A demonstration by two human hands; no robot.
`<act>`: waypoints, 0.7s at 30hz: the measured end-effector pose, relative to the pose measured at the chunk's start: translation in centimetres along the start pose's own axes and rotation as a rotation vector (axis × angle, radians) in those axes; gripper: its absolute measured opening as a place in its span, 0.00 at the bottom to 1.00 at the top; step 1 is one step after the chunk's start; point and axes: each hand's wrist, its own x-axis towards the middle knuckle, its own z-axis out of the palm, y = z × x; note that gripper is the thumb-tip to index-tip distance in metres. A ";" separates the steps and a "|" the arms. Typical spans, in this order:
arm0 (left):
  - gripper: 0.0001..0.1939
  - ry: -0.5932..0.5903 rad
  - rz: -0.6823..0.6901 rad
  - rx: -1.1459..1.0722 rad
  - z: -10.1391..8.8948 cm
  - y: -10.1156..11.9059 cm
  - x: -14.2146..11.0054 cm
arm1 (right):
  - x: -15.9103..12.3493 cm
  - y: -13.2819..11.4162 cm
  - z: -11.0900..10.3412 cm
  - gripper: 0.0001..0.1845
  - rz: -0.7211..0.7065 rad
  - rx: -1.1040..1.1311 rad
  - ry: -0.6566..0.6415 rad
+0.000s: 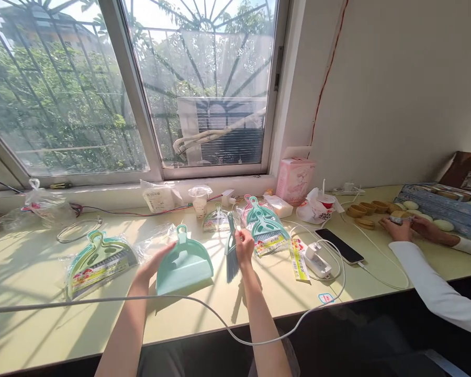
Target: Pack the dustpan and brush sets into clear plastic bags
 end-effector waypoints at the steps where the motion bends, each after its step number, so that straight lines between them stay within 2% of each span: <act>1: 0.27 -0.010 0.008 0.065 -0.1 0.0 -0.2 | -0.2 0.1 0.1 0.22 0.017 -0.104 -0.008; 5: 0.19 -0.009 0.050 0.360 1.0 0.3 -0.1 | -1.5 0.7 1.5 0.18 0.025 -0.515 -0.245; 8: 0.15 0.131 0.111 0.559 1.2 0.3 0.6 | -2.1 1.8 2.2 0.16 0.053 -0.609 -0.347; 12: 0.08 0.288 0.242 0.733 0.7 -0.5 1.0 | -1.7 4.1 2.5 0.10 -0.016 -0.384 -0.293; 14: 0.06 0.299 0.278 0.785 0.5 -1.1 1.0 | -1.5 5.1 2.5 0.08 -0.062 -0.249 -0.256; 17: 0.07 0.311 0.291 0.805 0.3 -1.9 1.0 | -1.4 6.1 2.5 0.11 -0.080 -0.186 -0.249; 21: 0.07 0.347 0.257 0.720 0.1 -1.4 1.1 | -1.3 5.5 2.0 0.15 -0.107 -0.045 -0.248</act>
